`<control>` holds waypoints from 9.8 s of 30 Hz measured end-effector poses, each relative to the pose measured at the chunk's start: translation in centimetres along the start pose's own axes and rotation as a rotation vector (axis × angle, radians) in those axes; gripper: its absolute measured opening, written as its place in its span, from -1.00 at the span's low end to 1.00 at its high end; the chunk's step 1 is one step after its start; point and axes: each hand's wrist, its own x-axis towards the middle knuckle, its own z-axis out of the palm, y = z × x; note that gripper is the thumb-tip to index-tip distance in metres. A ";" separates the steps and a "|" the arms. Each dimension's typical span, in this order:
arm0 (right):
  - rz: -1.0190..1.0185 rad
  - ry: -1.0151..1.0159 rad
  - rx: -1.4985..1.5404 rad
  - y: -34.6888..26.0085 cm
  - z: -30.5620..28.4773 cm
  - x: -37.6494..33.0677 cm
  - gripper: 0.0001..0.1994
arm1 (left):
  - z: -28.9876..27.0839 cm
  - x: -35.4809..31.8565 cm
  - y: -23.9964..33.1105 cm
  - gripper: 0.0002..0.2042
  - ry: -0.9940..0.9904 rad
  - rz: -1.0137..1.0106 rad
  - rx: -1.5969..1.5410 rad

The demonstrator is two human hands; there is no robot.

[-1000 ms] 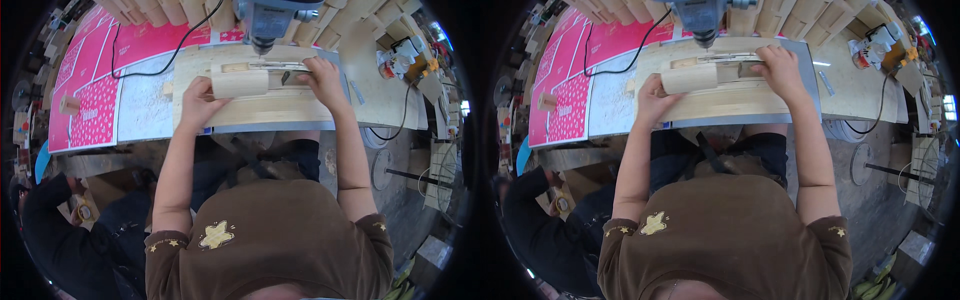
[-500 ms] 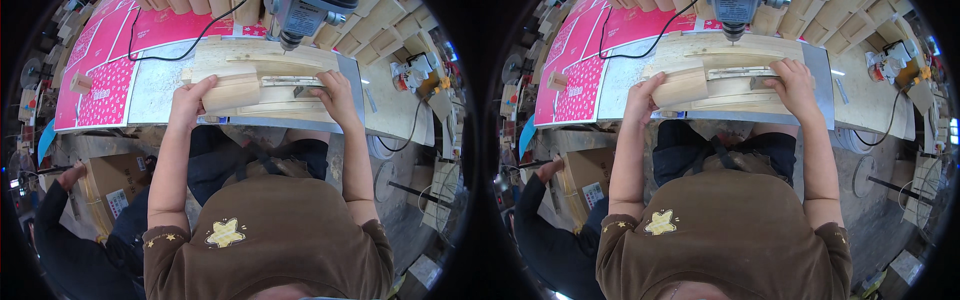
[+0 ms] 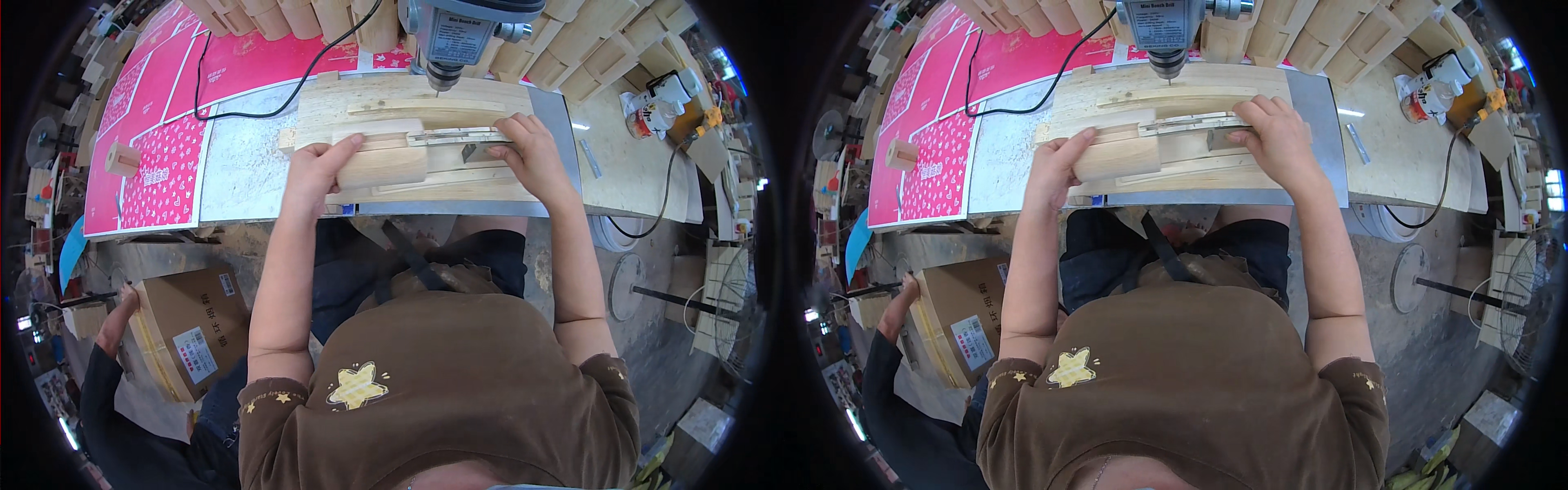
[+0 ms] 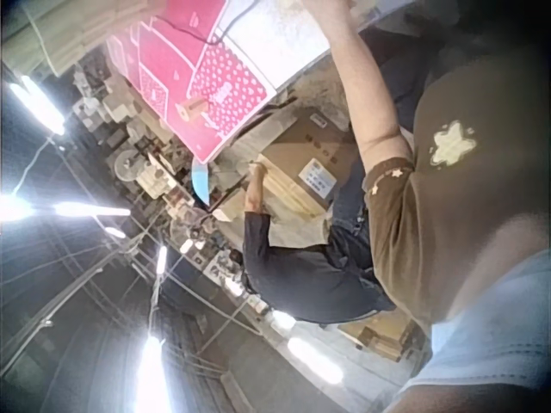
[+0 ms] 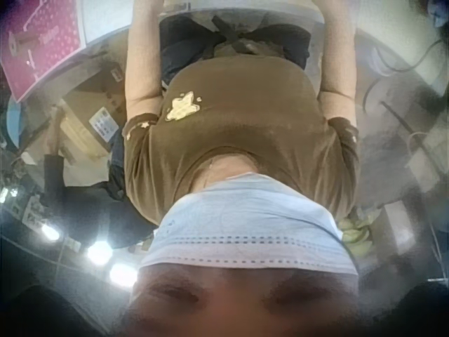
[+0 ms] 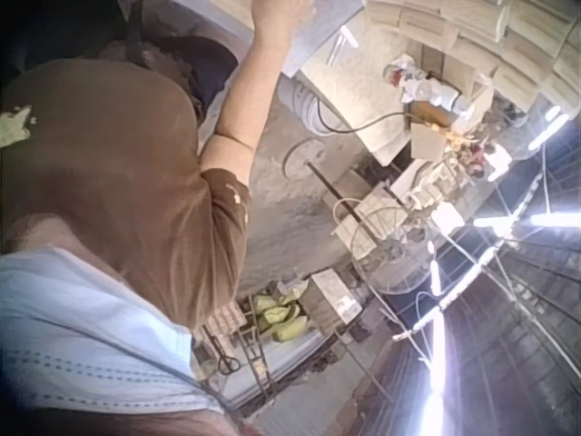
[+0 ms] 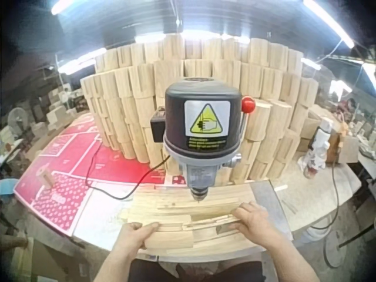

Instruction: Operating a drill press to process cylindrical wooden blocks and placing them in boxes.

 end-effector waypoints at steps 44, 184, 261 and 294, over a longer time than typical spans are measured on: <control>-0.010 0.598 0.111 -5.9 -3.8 2.0 -0.93 | 2.5 4.0 -5.3 -0.46 0.182 0.882 0.787; 0.360 0.042 0.465 1.5 -0.8 -5.0 -0.74 | -3.2 12.8 37.1 -0.60 0.027 1.230 -0.285; 0.042 0.570 0.166 -6.2 -6.1 2.2 -0.89 | 2.9 4.3 -5.9 -0.55 0.211 0.890 0.747; 0.007 0.680 0.254 -5.1 -2.1 1.5 -0.97 | 6.1 4.0 -5.0 -0.47 0.056 0.831 0.773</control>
